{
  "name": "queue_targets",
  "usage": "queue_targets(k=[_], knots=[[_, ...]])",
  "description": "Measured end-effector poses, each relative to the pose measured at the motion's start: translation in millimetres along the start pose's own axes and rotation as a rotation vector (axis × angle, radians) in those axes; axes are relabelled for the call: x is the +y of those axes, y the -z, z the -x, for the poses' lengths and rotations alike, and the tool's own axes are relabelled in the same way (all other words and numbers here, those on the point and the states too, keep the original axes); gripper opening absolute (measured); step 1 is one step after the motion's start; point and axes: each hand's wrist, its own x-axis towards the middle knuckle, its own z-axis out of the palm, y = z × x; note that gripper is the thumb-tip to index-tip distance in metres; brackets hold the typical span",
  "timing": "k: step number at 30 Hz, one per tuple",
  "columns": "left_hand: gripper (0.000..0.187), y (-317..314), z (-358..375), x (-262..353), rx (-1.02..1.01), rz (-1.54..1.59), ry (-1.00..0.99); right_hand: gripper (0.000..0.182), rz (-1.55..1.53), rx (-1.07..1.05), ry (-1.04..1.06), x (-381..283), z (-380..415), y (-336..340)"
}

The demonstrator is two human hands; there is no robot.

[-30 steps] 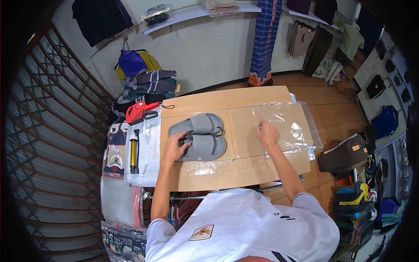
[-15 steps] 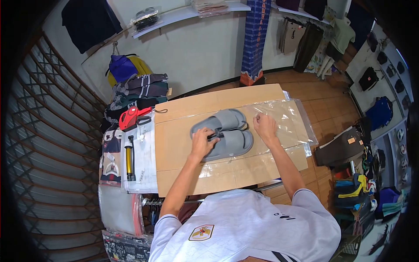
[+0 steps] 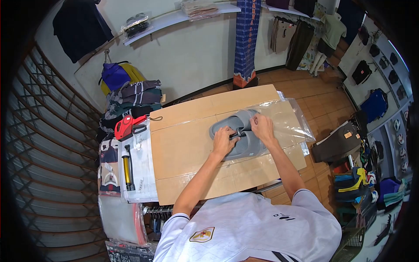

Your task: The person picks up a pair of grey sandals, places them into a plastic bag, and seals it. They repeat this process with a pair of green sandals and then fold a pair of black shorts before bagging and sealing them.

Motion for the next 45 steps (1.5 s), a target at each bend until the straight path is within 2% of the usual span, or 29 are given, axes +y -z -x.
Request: queue_targets(k=[8, 17, 20, 23, 29, 32, 35, 36, 39, 42, 45], knots=[[0.030, -12, -11, 9, 0.050, 0.030, -0.021, 0.018, -0.109, 0.006, -0.077, -4, 0, -1], [0.031, -23, -15, 9, 0.076, 0.047, -0.039, 0.017, -0.085, 0.057, 0.010, -1, 2, -7], [0.032, -20, -15, 10, 0.080, 0.045, -0.040, 0.017, -0.056, 0.024, -0.041, -4, 1, -7], [0.032, -21, -15, 9, 0.061, 0.042, -0.035, 0.017, -0.026, 0.059, 0.024, -1, 2, -11], [0.034, -29, -16, 12, 0.091, 0.019, -0.011, 0.016, -0.015, 0.037, 0.063, -4, 2, -11], [0.037, -20, -13, 13, 0.038, 0.062, -0.030, 0.016, 0.000, -0.019, 0.030, -7, 3, -4], [0.043, -1, -9, 9, -0.050, 0.273, -0.019, 0.017, 0.067, -0.015, 0.042, -11, 13, 4], [0.053, 11, -3, 7, -0.016, 0.255, -0.088, 0.017, 0.086, -0.008, 0.038, -10, 15, 5], [0.073, 50, 17, -5, 0.018, 0.229, -0.096, 0.016, 0.139, 0.002, 0.031, -9, 21, 5], [0.093, 65, 31, -39, -0.053, 0.028, -0.106, 0.015, 0.165, -0.005, 0.025, -10, 21, 8], [0.108, 63, 30, -59, -0.219, 0.182, -0.022, 0.016, 0.121, -0.047, 0.001, -12, 20, 13]])
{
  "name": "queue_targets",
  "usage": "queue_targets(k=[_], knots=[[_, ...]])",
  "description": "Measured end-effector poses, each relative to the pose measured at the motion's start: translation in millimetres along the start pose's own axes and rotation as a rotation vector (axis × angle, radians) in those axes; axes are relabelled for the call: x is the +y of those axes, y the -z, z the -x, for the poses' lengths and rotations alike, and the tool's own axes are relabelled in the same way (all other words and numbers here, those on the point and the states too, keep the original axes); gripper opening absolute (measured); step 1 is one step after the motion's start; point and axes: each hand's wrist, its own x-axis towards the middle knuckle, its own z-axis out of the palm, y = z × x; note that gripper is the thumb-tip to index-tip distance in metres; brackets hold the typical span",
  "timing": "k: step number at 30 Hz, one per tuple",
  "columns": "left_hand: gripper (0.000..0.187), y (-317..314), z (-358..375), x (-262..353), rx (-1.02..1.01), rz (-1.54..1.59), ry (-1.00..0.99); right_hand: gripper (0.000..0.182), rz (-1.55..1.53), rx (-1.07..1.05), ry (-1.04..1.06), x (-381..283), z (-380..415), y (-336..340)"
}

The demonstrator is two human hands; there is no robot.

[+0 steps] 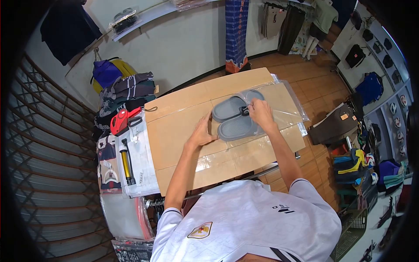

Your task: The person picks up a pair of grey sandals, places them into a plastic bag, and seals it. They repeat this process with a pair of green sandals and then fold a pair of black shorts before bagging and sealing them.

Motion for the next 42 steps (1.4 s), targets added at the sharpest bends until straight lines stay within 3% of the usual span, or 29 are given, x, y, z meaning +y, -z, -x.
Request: queue_targets(k=[3, 11, 17, 24, 29, 38, 42], knots=[[0.114, 7, -5, -1, -0.084, -0.051, 0.021, 0.016, -0.040, -0.035, -0.029, 0, 1, 4], [0.115, -3, -10, 7, -0.059, -0.151, 0.005, 0.017, -0.056, -0.020, 0.009, 0, 0, 8], [0.120, -46, -27, 14, -0.053, -0.189, 0.007, 0.016, -0.007, -0.050, 0.037, -9, 6, 9], [0.122, -90, -64, 38, -0.072, -0.197, 0.003, 0.022, -0.252, 0.025, -0.042, 10, 24, 37], [0.123, -114, -89, 53, -0.100, -0.233, 0.023, 0.022, -0.435, 0.142, -0.196, 79, 50, 61], [0.125, -174, -133, 58, -0.079, -0.261, -0.066, 0.020, -0.497, 0.284, -0.417, 211, 99, 106], [0.122, -180, -144, 75, -0.070, -0.290, -0.077, 0.021, -0.566, 0.332, -0.404, 257, 96, 110]])
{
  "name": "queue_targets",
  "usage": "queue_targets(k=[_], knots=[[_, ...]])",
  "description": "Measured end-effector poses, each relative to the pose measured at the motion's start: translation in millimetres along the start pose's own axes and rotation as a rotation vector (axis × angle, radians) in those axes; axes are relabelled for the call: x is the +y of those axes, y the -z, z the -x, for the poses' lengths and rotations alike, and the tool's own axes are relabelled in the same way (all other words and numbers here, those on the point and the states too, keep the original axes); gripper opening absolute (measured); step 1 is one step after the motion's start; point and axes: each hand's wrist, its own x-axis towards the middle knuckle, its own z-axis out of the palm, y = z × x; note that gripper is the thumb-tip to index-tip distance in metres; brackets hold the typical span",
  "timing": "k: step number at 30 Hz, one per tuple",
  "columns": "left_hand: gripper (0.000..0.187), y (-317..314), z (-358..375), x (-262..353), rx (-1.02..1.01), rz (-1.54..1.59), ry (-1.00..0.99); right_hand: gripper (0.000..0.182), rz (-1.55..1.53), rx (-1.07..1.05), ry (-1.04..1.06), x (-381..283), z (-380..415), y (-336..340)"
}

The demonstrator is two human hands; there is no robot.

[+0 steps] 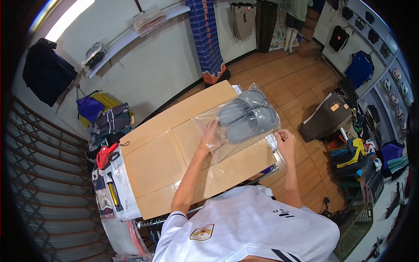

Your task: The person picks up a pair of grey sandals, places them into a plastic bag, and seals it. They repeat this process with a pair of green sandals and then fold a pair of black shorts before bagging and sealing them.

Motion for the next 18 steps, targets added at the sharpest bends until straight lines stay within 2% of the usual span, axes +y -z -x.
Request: queue_targets(k=[4, 7, 10, 11, 14, 18], knots=[[0.116, 0, 6, 4, 0.052, -0.005, 0.000, 0.022, 0.003, -0.008, 0.002, 15, -33, 6], [0.105, 1, 15, 12, 0.153, 0.040, -0.061, 0.024, 0.051, 0.009, 0.023, 23, -68, 3], [0.093, -2, 32, 26, 0.220, 0.025, 0.029, 0.026, 0.066, 0.018, 0.049, 36, -109, -8], [0.077, -9, 37, 26, 0.320, 0.025, 0.027, 0.026, 0.065, 0.016, 0.053, 44, -121, -15], [0.060, -6, 51, 47, 0.393, 0.131, 0.225, 0.026, -0.165, -0.126, -0.017, 73, -161, -36], [0.046, -9, 69, 52, 0.513, 0.090, 0.252, 0.025, -0.139, -0.302, -0.135, 68, -188, -47]])
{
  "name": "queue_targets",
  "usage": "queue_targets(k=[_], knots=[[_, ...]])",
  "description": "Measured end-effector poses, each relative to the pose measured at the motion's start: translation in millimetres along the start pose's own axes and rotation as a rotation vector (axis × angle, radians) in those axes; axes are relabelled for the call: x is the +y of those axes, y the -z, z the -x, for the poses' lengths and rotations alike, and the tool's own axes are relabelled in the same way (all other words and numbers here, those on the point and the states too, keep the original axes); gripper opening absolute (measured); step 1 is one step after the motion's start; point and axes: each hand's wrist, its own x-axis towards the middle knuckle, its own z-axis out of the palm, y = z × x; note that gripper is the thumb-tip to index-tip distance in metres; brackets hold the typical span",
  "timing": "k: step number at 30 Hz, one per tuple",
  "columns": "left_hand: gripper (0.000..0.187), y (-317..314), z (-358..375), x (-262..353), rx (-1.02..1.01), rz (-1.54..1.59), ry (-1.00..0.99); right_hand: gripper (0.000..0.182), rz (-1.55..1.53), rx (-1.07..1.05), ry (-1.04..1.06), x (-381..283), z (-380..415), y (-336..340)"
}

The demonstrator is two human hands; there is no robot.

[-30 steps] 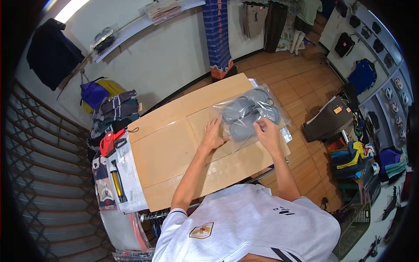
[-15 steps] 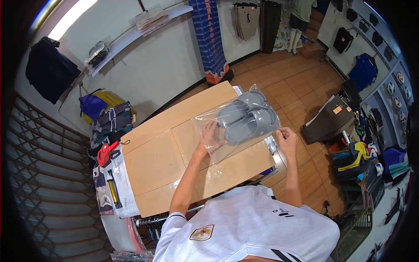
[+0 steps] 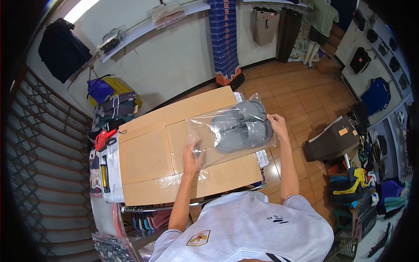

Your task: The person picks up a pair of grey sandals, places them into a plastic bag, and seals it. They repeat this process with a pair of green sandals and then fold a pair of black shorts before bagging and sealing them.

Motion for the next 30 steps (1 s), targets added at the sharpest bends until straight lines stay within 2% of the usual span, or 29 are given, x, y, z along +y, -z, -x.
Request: queue_targets(k=[8, 11, 17, 26, 30], knots=[[0.038, -2, 5, 3, 0.066, -0.026, 0.034, 0.023, -0.011, -0.156, -0.133, -1, -16, -5], [0.036, -3, 4, 4, 0.062, -0.021, 0.053, 0.022, 0.034, -0.123, 0.009, 7, -16, -7], [0.034, -4, 3, 3, 0.071, -0.014, 0.040, 0.024, 0.221, 0.008, 0.086, 9, -16, -13], [0.028, 11, 11, 4, 0.085, 0.023, 0.112, 0.024, 0.097, -0.042, 0.107, 40, -41, -5], [0.024, 17, 20, 3, 0.148, 0.036, 0.141, 0.021, 0.040, -0.001, 0.138, 25, -41, 15]])
